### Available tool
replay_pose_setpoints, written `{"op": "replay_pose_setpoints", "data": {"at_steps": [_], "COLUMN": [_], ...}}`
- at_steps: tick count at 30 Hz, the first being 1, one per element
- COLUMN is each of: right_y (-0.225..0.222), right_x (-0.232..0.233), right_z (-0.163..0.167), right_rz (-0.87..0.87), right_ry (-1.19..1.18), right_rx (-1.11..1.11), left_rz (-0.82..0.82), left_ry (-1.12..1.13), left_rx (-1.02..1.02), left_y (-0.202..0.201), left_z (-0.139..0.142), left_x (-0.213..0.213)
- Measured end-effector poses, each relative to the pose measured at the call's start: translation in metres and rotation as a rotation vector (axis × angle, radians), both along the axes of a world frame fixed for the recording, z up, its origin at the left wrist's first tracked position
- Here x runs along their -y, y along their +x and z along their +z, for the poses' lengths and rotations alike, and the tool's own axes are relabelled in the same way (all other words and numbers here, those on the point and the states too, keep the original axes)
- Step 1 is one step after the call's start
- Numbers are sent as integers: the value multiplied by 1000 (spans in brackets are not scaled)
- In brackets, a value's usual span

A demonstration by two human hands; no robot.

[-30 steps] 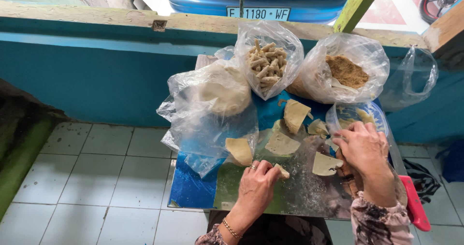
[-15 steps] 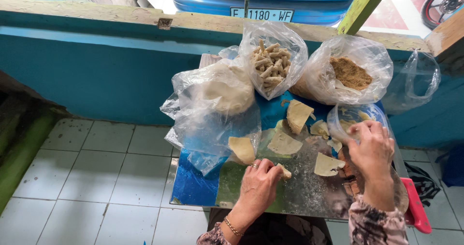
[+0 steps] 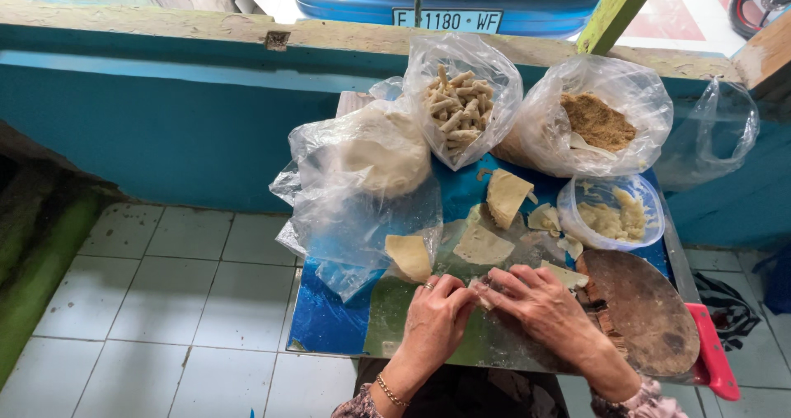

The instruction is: The person sits at a table by a window and folds filled dough pastries. They take a flat dough wrapper, spoon filling from a plastic container onto it, fold the wrapper over the filling, and set the folded piece on the table with other finished pieces.

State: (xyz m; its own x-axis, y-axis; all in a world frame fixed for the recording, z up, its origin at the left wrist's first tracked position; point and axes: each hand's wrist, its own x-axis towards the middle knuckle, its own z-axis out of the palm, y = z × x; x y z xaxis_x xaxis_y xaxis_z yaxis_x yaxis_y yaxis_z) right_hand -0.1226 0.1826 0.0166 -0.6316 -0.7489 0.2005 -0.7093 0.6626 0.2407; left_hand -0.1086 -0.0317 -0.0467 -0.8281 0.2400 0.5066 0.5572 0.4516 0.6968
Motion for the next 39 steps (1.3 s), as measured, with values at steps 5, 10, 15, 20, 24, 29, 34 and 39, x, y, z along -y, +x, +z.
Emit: {"op": "replay_pose_setpoints", "data": {"at_steps": [5, 10, 15, 20, 24, 29, 34, 39], "right_y": [1, 15, 21, 20, 25, 28, 25, 39], "right_x": [-4, 7, 11, 12, 14, 19, 22, 20], "right_z": [6, -14, -35, -36, -27, -26, -34, -32], "right_rz": [-135, -113, -237, -360, -295, -311, -329, -246], "right_ry": [-335, -634, -686, -799, -783, -739, -755, -746], "right_rx": [130, 337, 227, 361, 355, 213, 173, 232], "left_rz": [-16, -30, -1, -3, 13, 32, 31, -33], "left_ry": [-23, 10, 49, -56, -15, -10, -11, -53], "left_rx": [18, 51, 46, -61, 6, 49, 27, 19], "left_y": [0, -1, 1, 2, 0, -3, -2, 13], "left_z": [2, 5, 7, 8, 7, 6, 2, 5], "left_x": [-2, -2, -3, -3, -4, -8, -9, -4]}}
